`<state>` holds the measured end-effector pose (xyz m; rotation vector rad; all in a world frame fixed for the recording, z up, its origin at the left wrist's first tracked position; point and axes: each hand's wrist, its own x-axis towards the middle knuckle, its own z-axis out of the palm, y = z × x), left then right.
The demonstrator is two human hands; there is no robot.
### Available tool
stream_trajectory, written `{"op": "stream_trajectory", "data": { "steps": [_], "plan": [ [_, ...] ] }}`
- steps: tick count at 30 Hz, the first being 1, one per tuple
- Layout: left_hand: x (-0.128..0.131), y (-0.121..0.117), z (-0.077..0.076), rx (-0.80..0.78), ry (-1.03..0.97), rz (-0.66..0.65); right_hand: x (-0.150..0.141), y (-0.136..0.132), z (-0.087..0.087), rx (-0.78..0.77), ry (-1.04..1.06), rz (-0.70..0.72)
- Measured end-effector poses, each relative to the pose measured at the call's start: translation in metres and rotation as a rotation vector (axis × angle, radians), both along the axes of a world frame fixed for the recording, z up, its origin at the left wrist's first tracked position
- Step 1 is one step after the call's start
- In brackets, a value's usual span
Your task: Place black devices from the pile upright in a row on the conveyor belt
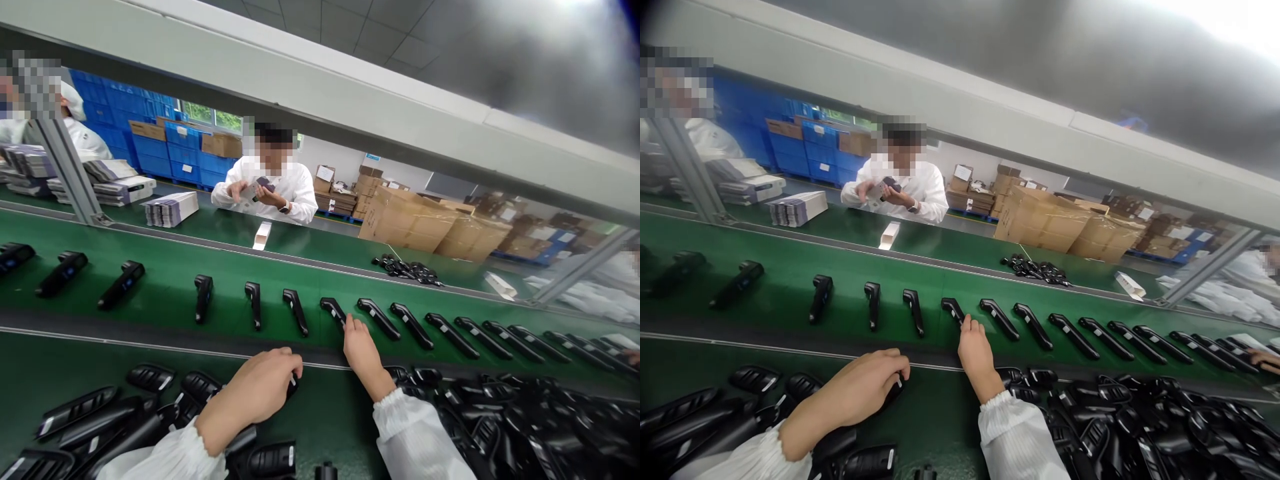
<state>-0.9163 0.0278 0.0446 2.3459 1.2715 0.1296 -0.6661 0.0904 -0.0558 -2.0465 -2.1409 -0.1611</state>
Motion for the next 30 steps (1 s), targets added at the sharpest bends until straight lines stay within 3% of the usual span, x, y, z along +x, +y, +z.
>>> {"op": "stream_trajectory", "data": {
  "steps": [9,13,15,18,19,21,23,25,30],
  "plan": [
    [0.001,-0.002,0.02,-0.17,-0.268,0.083,0.023,0.009,0.004,-0.01,0.135,-0.083],
    [-0.003,-0.001,0.022,-0.102,-0.275,0.1,0.021,-0.007,0.026,0.074,0.219,-0.138],
    [-0.005,-0.001,0.022,-0.101,-0.287,0.08,0.01,-0.021,0.046,0.054,0.445,-0.014],
    [-0.005,-0.001,0.019,-0.109,-0.359,-0.007,-0.017,-0.043,0.077,-0.24,0.882,0.416],
    [-0.004,-0.001,0.017,-0.11,-0.387,-0.028,-0.026,-0.049,0.084,-0.341,0.963,0.523],
    [-0.002,-0.003,0.015,-0.099,-0.425,-0.015,-0.04,-0.056,0.092,-0.456,1.022,0.602],
    [-0.002,-0.006,0.013,-0.055,-0.425,0.044,-0.044,-0.055,0.091,-0.475,1.0,0.558],
    [-0.006,-0.012,0.013,-0.019,-0.358,0.064,-0.039,-0.047,0.083,-0.389,0.931,0.479],
    [-0.016,-0.036,0.018,-0.237,0.0,-0.135,-0.015,-0.02,0.052,-0.05,0.747,0.204]
  ]
}}
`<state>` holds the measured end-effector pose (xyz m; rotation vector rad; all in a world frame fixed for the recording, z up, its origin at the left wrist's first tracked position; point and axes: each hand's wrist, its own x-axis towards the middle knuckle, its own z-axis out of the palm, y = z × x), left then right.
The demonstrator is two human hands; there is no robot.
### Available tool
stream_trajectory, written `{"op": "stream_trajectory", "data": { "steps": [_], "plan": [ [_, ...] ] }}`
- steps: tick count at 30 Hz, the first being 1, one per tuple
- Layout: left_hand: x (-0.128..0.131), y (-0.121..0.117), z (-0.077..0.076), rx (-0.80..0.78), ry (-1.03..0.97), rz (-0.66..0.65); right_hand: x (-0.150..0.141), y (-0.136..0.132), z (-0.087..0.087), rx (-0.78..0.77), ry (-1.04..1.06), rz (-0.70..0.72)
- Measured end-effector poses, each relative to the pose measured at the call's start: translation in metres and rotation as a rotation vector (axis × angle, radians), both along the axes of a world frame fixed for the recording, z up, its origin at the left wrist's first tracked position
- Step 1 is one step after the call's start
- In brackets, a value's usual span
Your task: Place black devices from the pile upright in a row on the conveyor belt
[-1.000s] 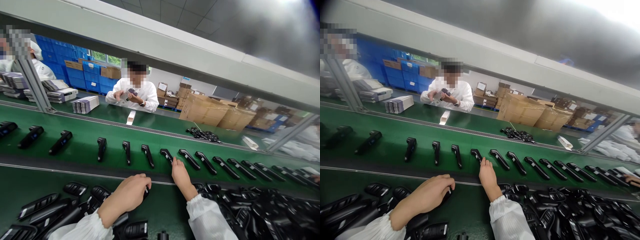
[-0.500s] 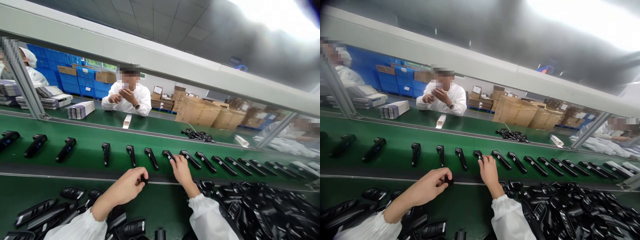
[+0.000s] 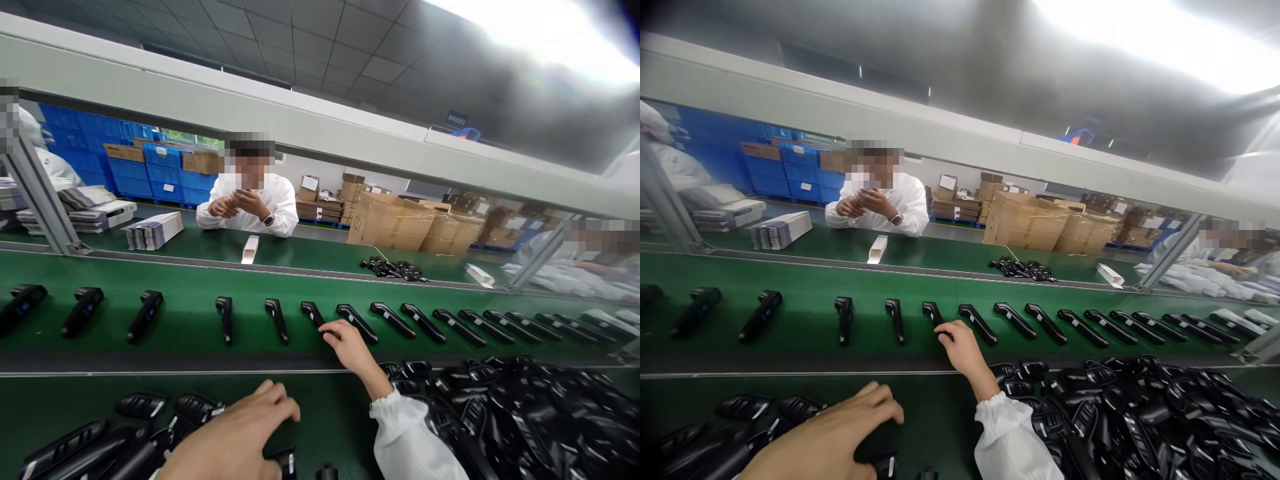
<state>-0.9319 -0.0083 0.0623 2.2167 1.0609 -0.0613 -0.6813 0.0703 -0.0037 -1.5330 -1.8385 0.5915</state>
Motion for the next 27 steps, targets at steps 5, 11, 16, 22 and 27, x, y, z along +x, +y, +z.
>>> {"op": "stream_trajectory", "data": {
  "steps": [5,11,16,22,27],
  "plan": [
    [0.006,-0.006,-0.012,0.058,0.094,-0.068,0.004,0.018,-0.032,-0.002,-0.156,-0.089],
    [0.011,0.006,-0.015,0.178,0.086,0.065,0.006,0.037,-0.048,-0.003,-0.398,-0.271],
    [0.014,0.005,-0.018,0.115,0.203,0.047,0.012,0.047,-0.049,0.005,-0.466,-0.332],
    [0.014,0.0,-0.018,0.151,0.176,0.088,0.007,0.038,-0.05,0.204,-0.522,-0.467],
    [0.02,0.0,-0.015,0.162,0.173,0.142,-0.001,0.028,-0.045,0.408,-0.262,-0.39]
  ]
}}
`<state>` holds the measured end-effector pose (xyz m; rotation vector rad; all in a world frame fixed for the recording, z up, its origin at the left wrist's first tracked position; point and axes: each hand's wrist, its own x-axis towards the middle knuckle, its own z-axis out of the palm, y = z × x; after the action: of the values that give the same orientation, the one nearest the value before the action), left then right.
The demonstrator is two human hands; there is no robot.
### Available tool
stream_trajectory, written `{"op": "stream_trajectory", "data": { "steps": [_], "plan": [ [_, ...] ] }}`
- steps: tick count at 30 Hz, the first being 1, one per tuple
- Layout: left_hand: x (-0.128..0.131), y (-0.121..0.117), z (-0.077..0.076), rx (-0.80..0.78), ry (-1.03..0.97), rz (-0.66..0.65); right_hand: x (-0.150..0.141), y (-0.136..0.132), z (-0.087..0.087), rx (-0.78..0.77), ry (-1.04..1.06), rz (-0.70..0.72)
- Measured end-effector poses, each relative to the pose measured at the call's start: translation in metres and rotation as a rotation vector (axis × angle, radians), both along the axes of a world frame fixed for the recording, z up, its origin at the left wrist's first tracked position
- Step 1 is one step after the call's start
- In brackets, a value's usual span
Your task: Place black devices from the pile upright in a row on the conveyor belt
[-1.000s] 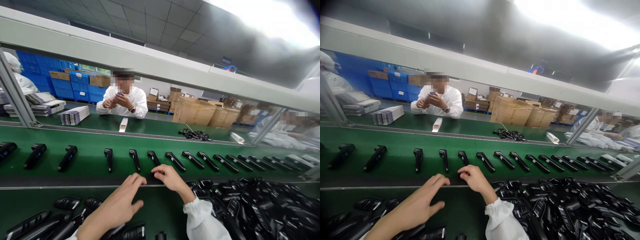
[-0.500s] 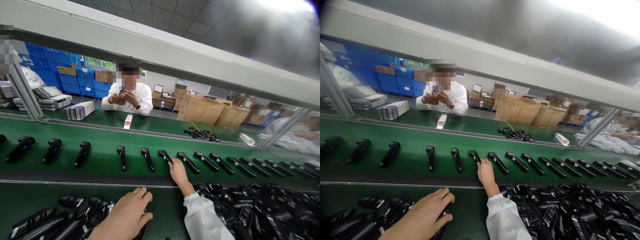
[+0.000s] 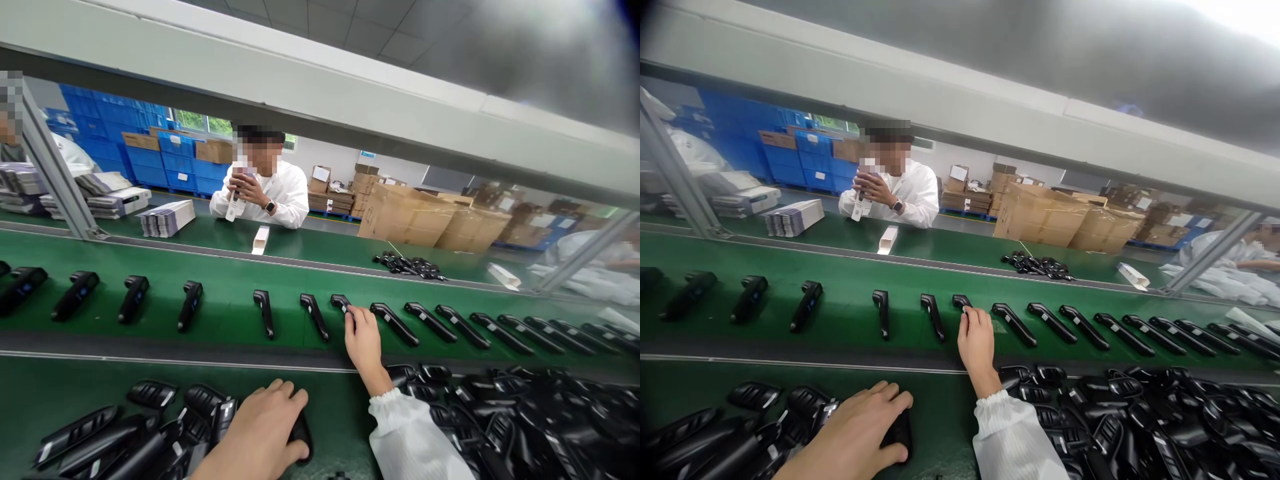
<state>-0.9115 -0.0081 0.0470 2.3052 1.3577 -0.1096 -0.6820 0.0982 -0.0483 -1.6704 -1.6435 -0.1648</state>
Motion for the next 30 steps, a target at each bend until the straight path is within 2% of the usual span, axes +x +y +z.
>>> {"op": "stream_trajectory", "data": {
  "steps": [6,10,13,16,19,22,25,27,30],
  "plan": [
    [-0.003,0.009,-0.028,-0.001,-0.041,0.049,-0.012,-0.012,0.017,-0.068,0.18,0.299],
    [-0.005,0.014,-0.035,-0.045,-0.085,0.075,-0.017,-0.018,0.027,-0.304,0.277,0.532],
    [-0.006,0.023,-0.038,-0.032,-0.142,0.07,-0.015,-0.018,0.029,-0.496,0.441,0.66],
    [-0.008,0.037,-0.043,0.048,-0.279,0.114,-0.013,-0.017,0.03,-0.668,0.668,0.787],
    [-0.004,0.048,-0.045,0.234,-0.418,0.165,-0.013,-0.017,0.035,-0.823,0.917,0.942],
    [0.007,0.053,-0.041,0.415,-0.433,0.161,-0.015,-0.018,0.042,-0.855,1.093,1.045],
    [0.019,0.05,-0.034,0.43,-0.357,0.145,-0.009,-0.014,0.047,-0.78,1.174,0.998],
    [0.023,0.043,-0.028,0.327,-0.257,0.112,0.005,-0.01,0.05,-0.692,1.118,0.828],
    [0.028,0.022,-0.019,0.033,-0.106,0.009,0.035,-0.007,0.052,-0.548,0.698,0.487]
  ]
}}
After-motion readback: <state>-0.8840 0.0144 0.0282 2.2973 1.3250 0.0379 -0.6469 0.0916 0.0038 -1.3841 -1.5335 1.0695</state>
